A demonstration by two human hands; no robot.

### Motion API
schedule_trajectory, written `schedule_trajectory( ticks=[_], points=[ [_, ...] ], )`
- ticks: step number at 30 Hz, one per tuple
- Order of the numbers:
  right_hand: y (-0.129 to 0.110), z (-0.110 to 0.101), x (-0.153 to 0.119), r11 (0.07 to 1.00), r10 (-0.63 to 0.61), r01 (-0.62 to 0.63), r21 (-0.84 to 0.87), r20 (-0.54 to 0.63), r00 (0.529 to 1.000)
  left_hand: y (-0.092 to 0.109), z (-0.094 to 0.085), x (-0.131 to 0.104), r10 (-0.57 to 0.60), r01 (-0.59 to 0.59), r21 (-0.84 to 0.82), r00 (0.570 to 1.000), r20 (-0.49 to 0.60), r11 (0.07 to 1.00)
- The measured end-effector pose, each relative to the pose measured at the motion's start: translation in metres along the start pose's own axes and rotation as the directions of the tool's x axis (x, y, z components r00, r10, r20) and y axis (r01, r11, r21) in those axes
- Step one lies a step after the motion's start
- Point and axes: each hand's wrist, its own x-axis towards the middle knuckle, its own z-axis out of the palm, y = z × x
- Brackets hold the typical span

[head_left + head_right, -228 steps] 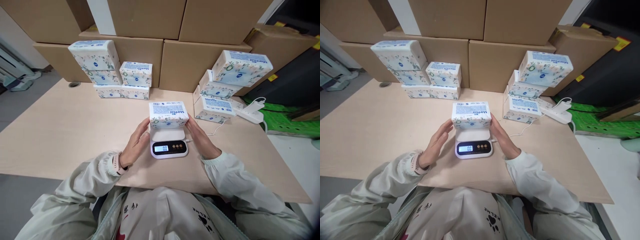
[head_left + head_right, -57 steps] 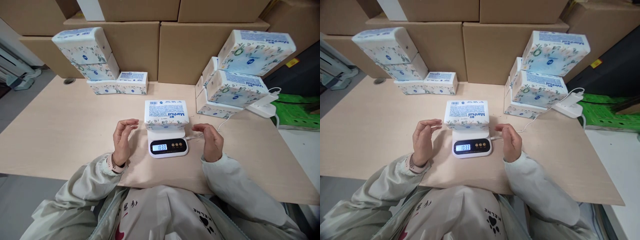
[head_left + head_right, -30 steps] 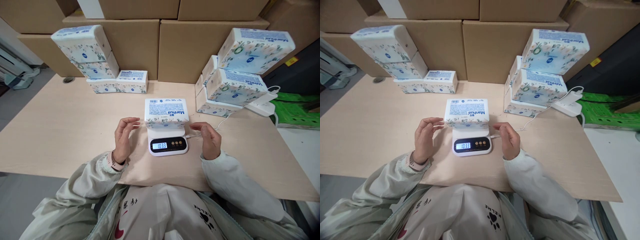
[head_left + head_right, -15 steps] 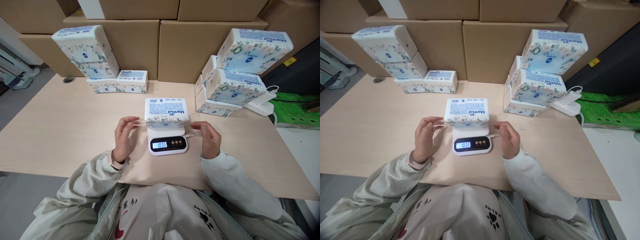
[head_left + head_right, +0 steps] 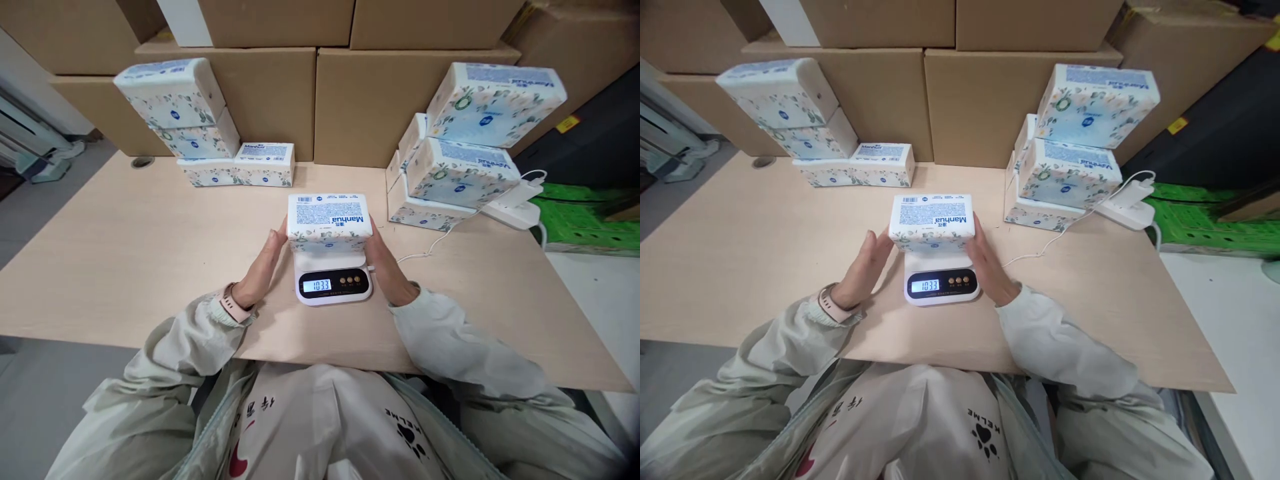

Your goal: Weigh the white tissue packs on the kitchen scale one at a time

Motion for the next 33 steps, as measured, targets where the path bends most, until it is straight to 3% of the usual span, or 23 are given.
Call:
schedule_trajectory(
  ticks=[2,4,5,7,9,11,12,15,18,20,22,25,28,33],
  points=[
    [-0.009,0.004,-0.001,1.0,-0.017,0.017,0.014,0.003,1.0,0.018,0.009,0.005,-0.006,0.013,-0.054,0.991,0.133,0.998],
    [-0.018,0.0,-0.003,0.993,-0.115,0.109,-0.047,-0.149,0.982,0.04,0.021,0.012,0.077,-0.068,-0.05,0.98,0.184,0.996],
    [-0.021,-0.006,-0.003,0.981,-0.184,0.163,-0.102,-0.253,0.95,0.051,0.029,0.017,0.142,-0.14,-0.023,0.967,0.214,0.99],
    [-0.026,-0.024,0.001,0.946,-0.318,0.243,-0.214,-0.47,0.824,0.069,0.049,0.034,0.291,-0.318,0.04,0.905,0.311,0.947],
    [-0.027,-0.052,0.012,0.899,-0.438,0.306,-0.313,-0.614,0.657,0.075,0.075,0.059,0.393,-0.452,0.053,0.822,0.412,0.89],
    [-0.026,-0.085,0.025,0.847,-0.531,0.355,-0.396,-0.661,0.53,0.07,0.106,0.09,0.423,-0.495,0.026,0.768,0.481,0.869],
    [-0.023,-0.102,0.031,0.826,-0.563,0.371,-0.425,-0.659,0.499,0.064,0.123,0.105,0.419,-0.492,0.016,0.757,0.502,0.87],
    [-0.011,-0.149,0.046,0.814,-0.581,0.363,-0.454,-0.642,0.501,0.04,0.168,0.148,0.361,-0.446,0.036,0.767,0.53,0.894],
    [0.008,-0.182,0.06,0.843,-0.533,0.273,-0.464,-0.656,0.534,0.017,0.198,0.184,0.295,-0.377,0.072,0.816,0.498,0.923],
    [0.02,-0.197,0.071,0.868,-0.476,0.203,-0.452,-0.645,0.598,0.003,0.21,0.209,0.284,-0.36,0.085,0.841,0.46,0.929],
    [0.029,-0.209,0.083,0.89,-0.42,0.17,-0.424,-0.615,0.667,-0.01,0.217,0.233,0.328,-0.396,0.071,0.837,0.438,0.915],
    [0.037,-0.219,0.101,0.917,-0.363,0.159,-0.365,-0.605,0.709,-0.025,0.221,0.26,0.386,-0.443,0.035,0.814,0.434,0.896],
    [0.044,-0.221,0.111,0.928,-0.347,0.161,-0.337,-0.621,0.703,-0.028,0.22,0.265,0.352,-0.422,0.077,0.833,0.427,0.903],
    [0.055,-0.228,0.11,0.893,-0.436,0.259,-0.367,-0.572,0.694,-0.015,0.217,0.245,0.255,-0.383,0.194,0.842,0.476,0.903]
  ],
)
